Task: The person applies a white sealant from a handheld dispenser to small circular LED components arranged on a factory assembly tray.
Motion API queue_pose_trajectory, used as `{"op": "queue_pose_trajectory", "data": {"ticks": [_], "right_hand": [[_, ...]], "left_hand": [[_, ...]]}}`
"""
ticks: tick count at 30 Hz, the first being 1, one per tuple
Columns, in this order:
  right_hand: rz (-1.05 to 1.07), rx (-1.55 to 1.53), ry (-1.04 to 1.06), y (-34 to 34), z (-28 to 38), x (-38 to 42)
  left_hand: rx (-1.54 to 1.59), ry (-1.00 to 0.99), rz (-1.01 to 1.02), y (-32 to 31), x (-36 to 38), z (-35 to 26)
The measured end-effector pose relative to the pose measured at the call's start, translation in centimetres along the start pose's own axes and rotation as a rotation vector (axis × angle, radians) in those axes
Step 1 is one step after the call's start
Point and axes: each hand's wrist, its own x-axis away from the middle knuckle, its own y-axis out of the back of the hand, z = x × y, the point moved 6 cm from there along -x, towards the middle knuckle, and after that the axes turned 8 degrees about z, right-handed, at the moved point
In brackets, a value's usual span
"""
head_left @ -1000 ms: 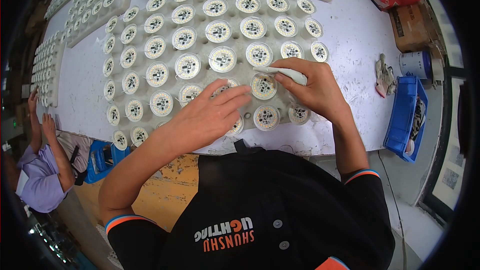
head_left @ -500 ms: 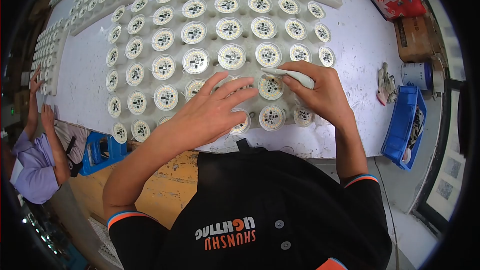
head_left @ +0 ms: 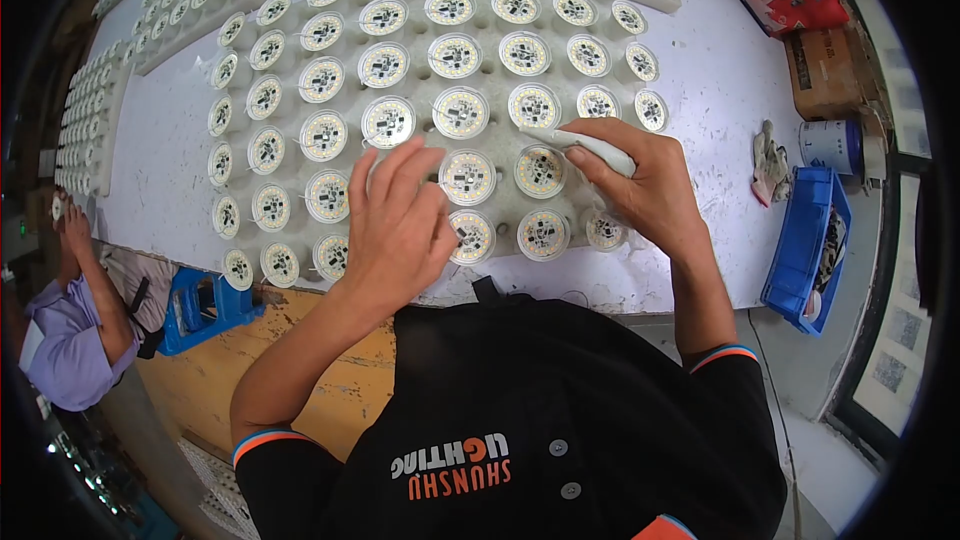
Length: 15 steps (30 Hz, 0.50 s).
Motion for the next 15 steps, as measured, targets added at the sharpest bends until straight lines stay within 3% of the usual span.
{"op": "queue_pose_trajectory", "data": {"ticks": [5,8,11,15], "right_hand": [[0.007,0.005,0.004,-0.1,0.8,0.3],[0.022,0.033,0.022,-0.2,1.1,0.8],[0.048,0.06,0.05,-0.6,1.6,1.2],[0.109,0.105,0.159,-1.4,2.8,1.6]], "left_hand": [[-0.05,0.02,0.007,0.3,0.7,1.6],[0.063,-0.152,0.007,1.4,0.8,1.1],[0.147,-0.253,0.367,1.6,0.0,-0.4],[0.097,-0.268,0.457,1.0,-0.9,0.0]]}}
